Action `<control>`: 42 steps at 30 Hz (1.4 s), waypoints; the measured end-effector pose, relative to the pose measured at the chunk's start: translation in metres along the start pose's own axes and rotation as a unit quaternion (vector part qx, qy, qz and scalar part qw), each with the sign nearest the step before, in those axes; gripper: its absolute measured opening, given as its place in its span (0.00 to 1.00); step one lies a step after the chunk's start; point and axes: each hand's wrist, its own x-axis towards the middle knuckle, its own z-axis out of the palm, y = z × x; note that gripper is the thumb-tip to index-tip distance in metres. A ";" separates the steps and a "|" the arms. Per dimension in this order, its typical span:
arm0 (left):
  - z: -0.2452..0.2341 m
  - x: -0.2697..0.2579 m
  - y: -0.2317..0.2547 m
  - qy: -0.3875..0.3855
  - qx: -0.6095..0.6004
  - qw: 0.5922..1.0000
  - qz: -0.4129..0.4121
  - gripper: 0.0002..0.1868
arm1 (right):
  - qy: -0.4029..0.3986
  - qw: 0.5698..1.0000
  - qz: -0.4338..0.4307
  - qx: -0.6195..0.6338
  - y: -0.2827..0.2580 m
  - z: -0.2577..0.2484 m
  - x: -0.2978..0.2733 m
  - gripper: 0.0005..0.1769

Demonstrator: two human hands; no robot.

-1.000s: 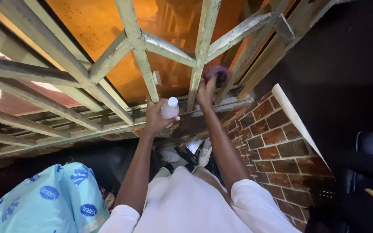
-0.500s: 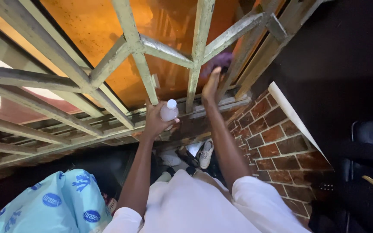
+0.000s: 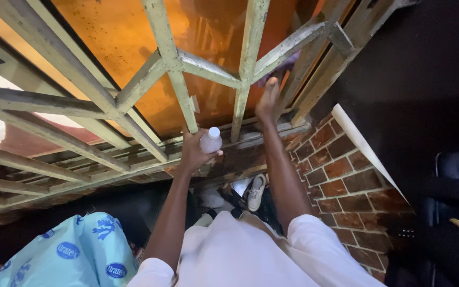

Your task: The person holds a white bottle in the left hand and uses a purple cloth in the right hand to wipe a metal security grille over a window. The person repeatedly rubs the cloth along the bars and the glass behind them throughout the clip.

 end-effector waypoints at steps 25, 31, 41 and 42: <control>-0.001 -0.002 0.000 0.035 0.000 0.998 0.059 0.40 | -0.037 0.941 0.256 0.218 0.023 0.017 -0.033 0.27; -0.002 0.000 0.001 0.040 0.011 0.997 0.072 0.41 | 0.029 0.953 -0.244 -0.178 -0.098 0.036 -0.014 0.29; -0.005 -0.001 0.006 0.028 0.019 0.998 0.047 0.40 | -0.071 0.928 -0.084 -0.355 -0.147 0.011 -0.057 0.14; -0.006 0.000 0.006 0.030 0.012 0.998 0.051 0.39 | -0.044 0.952 -0.101 -0.287 -0.156 0.016 -0.054 0.13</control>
